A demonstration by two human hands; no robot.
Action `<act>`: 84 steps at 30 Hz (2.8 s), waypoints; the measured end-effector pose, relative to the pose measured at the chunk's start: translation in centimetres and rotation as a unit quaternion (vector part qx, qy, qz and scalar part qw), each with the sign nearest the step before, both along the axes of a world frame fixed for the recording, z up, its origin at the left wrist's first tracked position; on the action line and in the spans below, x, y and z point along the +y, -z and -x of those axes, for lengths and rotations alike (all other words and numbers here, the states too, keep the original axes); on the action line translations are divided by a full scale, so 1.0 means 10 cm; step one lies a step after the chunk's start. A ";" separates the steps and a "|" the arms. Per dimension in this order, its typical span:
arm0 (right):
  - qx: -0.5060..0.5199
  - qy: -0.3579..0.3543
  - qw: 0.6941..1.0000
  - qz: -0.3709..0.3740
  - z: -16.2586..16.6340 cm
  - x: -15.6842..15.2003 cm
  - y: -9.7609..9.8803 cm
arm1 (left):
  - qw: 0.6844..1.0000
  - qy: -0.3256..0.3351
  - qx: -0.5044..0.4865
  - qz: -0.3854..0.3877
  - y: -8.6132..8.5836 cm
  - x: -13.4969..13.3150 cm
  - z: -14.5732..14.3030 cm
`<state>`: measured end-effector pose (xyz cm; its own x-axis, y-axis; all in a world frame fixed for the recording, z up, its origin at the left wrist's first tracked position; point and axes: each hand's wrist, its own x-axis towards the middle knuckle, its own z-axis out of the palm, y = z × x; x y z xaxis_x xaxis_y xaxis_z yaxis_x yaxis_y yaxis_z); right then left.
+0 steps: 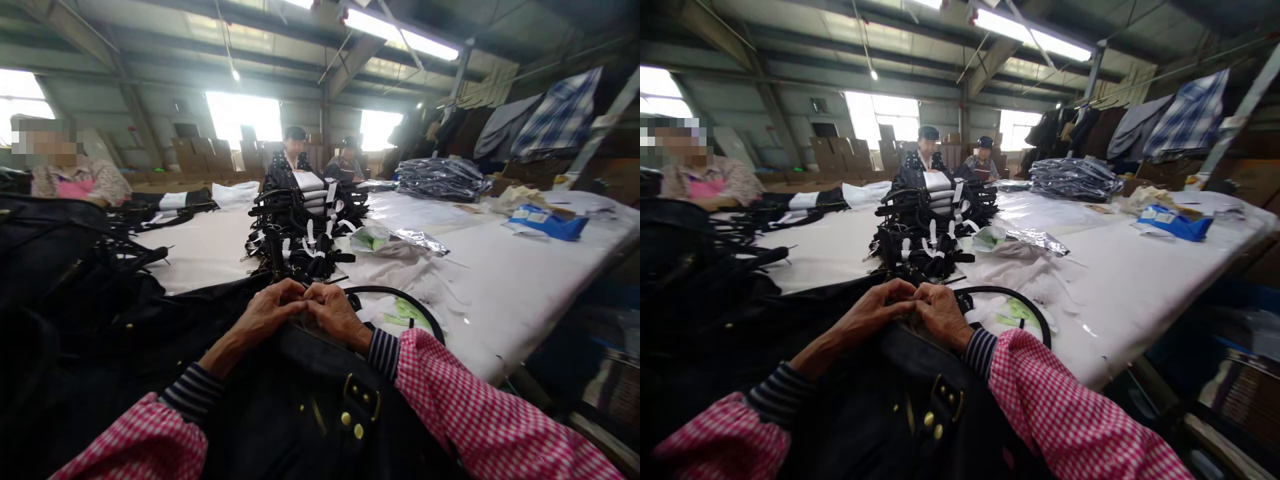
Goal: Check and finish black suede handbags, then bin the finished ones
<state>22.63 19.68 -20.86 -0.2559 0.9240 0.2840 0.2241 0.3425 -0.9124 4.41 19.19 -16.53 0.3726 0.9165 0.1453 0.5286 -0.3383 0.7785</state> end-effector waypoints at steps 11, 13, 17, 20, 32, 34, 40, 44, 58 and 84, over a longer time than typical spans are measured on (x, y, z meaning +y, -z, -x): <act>0.042 -0.054 0.998 0.002 -0.02 -0.03 -0.02 | 1.000 0.009 0.028 -0.002 0.07 0.00 0.02; 0.031 -0.052 0.998 0.010 -0.02 -0.03 -0.01 | 0.998 0.017 0.054 -0.019 0.10 0.02 0.05; 0.019 -0.079 0.997 0.008 -0.06 -0.03 -0.05 | 0.996 0.012 0.083 -0.032 0.13 0.04 0.08; -0.033 -0.124 0.991 0.023 -0.19 0.08 -0.25 | 0.996 -0.001 0.085 -0.025 0.14 0.04 0.08; -0.587 -0.015 0.725 -0.359 -0.37 1.05 -0.47 | 1.000 -0.010 -0.019 -0.007 0.24 0.09 0.07; -0.591 -0.011 0.716 -0.372 -0.37 1.05 -0.46 | 1.000 -0.019 -0.010 -0.014 0.24 0.09 0.06; -0.561 0.071 0.739 -0.365 -0.54 0.90 -0.92 | 0.999 -0.032 0.005 -0.018 0.25 0.10 0.06; -0.548 0.144 0.793 -0.223 -0.61 0.68 -1.26 | 0.999 -0.026 0.003 -0.024 0.28 0.11 0.07; -0.291 0.011 0.956 0.037 -0.49 0.17 -1.15 | 1.000 0.002 0.005 -0.001 0.28 0.12 0.11; 0.010 0.129 0.985 0.117 -0.42 -0.01 -0.66 | 0.996 -0.086 0.021 0.023 0.09 -0.02 -0.01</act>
<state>26.83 19.61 -14.30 0.0004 0.9983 0.0591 0.2570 0.0570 -0.9647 4.48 18.97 -17.41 0.2152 0.9724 0.0902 0.6077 -0.2057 0.7670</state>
